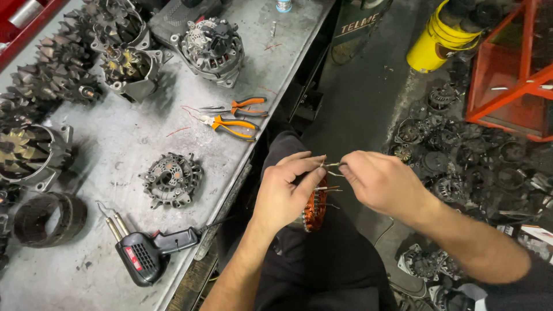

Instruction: The person sits at a workbench and works on an alternator stator resting on their lap, bending and tucking the copper winding wires at the stator's edge by hand and tapping them with a small hand tool. They rotate the stator repeatedly to reach different sections and handle wire ends around the winding.

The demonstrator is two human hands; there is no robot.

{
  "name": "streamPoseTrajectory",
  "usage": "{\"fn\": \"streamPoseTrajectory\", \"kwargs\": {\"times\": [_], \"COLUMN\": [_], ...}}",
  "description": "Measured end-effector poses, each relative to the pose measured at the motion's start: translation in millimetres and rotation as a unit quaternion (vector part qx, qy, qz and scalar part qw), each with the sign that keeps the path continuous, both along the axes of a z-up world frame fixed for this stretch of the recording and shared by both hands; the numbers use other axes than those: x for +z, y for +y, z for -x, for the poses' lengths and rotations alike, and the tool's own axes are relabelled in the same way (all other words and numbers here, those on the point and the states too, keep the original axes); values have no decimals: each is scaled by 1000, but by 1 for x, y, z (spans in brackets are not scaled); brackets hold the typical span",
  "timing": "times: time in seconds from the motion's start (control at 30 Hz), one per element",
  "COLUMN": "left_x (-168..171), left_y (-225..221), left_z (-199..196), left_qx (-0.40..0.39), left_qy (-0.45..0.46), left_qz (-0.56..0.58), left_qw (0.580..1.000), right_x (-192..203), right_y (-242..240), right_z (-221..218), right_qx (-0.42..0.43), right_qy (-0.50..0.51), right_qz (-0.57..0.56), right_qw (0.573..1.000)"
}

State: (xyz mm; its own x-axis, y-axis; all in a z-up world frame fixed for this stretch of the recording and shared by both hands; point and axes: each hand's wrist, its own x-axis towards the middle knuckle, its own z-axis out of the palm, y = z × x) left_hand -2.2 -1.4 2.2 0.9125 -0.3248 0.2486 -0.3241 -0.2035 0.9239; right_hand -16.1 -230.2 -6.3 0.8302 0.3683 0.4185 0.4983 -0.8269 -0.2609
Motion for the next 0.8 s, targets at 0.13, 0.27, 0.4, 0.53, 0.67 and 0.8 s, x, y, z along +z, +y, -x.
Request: {"fn": "streamPoseTrajectory", "kwargs": {"times": [0.13, 0.27, 0.4, 0.53, 0.67, 0.8], "left_x": [0, 8, 11, 14, 9, 16], "left_y": [2, -4, -17, -26, -38, -44], "left_z": [-2, 4, 11, 20, 25, 30], "left_qx": [17, 56, 85, 122, 156, 165], "left_qy": [-21, -41, -83, -134, -178, -181], "left_qz": [-34, -61, -91, -132, -159, -177], "left_qw": [999, 996, 989, 975, 959, 953], "right_x": [2, 6, 23, 20, 32, 31], "right_y": [-6, -10, -19, -16, -12, -25], "right_z": [-7, -16, -15, -9, -1, -5], "right_qx": [9, 1, -56, -7, 7, -12], "right_qy": [-64, -149, -163, -166, -181, -223], "right_qz": [96, 208, 213, 256, 238, 319], "right_qw": [993, 967, 962, 952, 954, 921]}}
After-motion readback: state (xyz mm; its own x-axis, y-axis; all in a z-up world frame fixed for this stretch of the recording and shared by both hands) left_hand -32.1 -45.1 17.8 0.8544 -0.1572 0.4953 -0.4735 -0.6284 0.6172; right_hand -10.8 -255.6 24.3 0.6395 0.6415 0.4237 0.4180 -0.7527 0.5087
